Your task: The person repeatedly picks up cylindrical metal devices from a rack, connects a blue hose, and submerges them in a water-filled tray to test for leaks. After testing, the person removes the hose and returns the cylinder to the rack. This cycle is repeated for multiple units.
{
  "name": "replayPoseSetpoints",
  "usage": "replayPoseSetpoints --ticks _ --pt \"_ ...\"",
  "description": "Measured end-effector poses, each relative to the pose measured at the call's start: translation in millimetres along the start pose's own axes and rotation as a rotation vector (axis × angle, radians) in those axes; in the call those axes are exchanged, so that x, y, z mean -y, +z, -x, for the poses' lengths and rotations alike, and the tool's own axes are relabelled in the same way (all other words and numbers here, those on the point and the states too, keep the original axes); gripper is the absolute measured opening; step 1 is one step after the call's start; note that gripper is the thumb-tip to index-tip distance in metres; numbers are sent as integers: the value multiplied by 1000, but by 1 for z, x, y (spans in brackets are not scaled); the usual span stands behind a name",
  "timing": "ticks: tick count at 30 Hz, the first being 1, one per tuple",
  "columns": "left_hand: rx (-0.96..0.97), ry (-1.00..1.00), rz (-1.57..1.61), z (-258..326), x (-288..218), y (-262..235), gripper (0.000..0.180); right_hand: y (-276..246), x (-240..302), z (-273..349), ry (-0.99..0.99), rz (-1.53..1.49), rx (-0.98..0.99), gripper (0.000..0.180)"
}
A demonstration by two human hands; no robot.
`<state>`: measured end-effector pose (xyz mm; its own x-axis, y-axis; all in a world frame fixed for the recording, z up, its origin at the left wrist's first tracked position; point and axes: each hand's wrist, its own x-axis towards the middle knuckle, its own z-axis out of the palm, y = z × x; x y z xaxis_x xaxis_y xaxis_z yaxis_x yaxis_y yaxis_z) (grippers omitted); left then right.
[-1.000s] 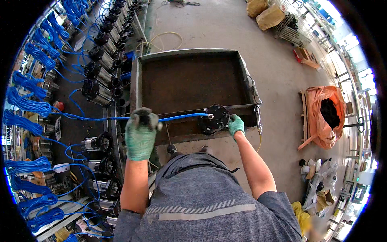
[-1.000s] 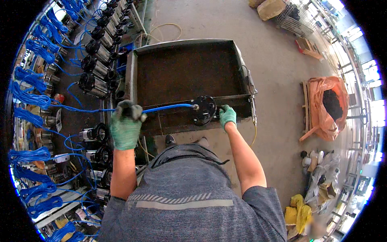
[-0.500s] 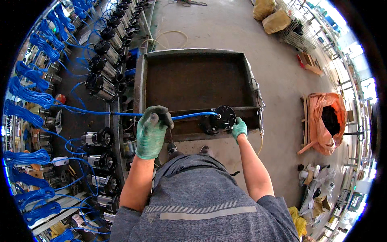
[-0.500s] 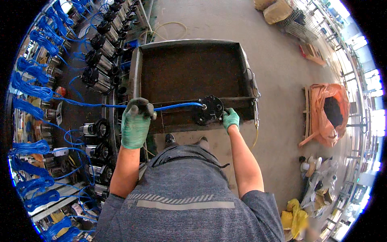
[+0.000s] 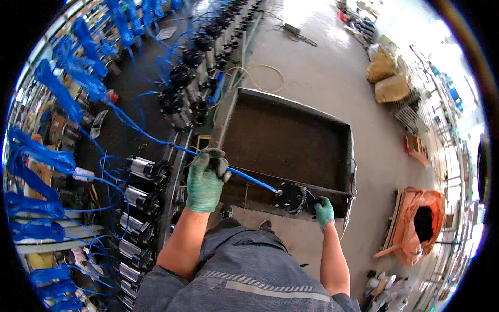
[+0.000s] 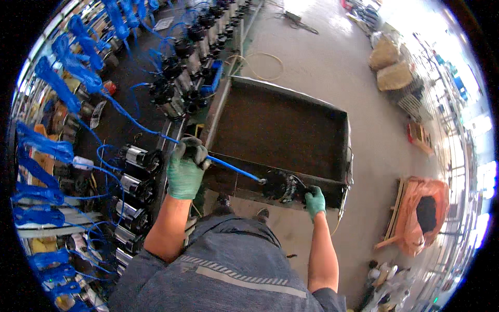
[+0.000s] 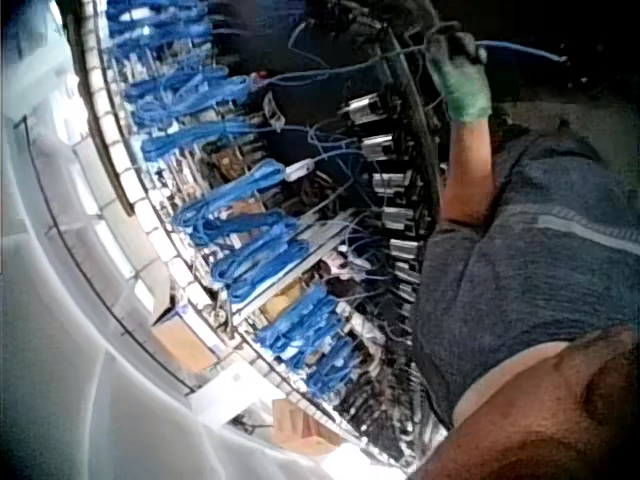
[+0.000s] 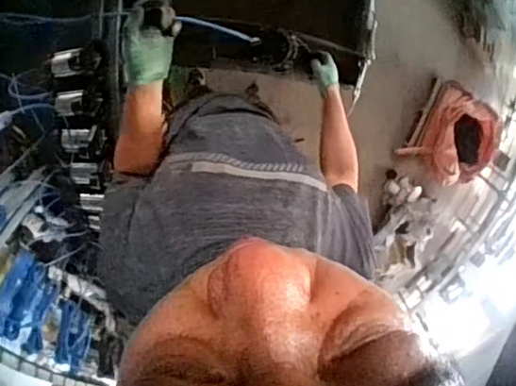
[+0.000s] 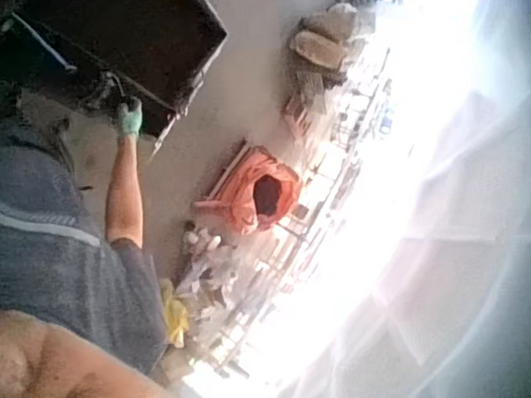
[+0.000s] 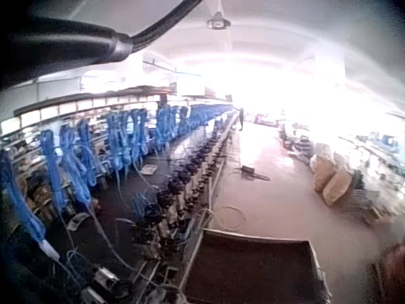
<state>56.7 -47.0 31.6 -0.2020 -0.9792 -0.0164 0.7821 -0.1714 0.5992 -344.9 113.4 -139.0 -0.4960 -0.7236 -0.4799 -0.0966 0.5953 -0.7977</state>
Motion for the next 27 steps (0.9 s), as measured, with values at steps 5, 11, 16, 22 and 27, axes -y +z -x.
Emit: replayPoseSetpoints --ticks 5,11,16,22,27 --pt "-105 -2 -67 -5 -23 -35 32 19 9 11 -54 -338 325 67" --pt "-160 73 -132 -21 -38 -78 30 63 77 45 9 -272 301 65" --pt "-177 233 -280 -54 -125 -104 34 128 191 67 -172 -218 474 58" --pt "-234 317 -389 -107 -209 -168 28 282 270 40 -66 -265 604 63" --pt "-437 322 -705 -146 -234 -256 27 424 319 35 -30 -146 642 61"
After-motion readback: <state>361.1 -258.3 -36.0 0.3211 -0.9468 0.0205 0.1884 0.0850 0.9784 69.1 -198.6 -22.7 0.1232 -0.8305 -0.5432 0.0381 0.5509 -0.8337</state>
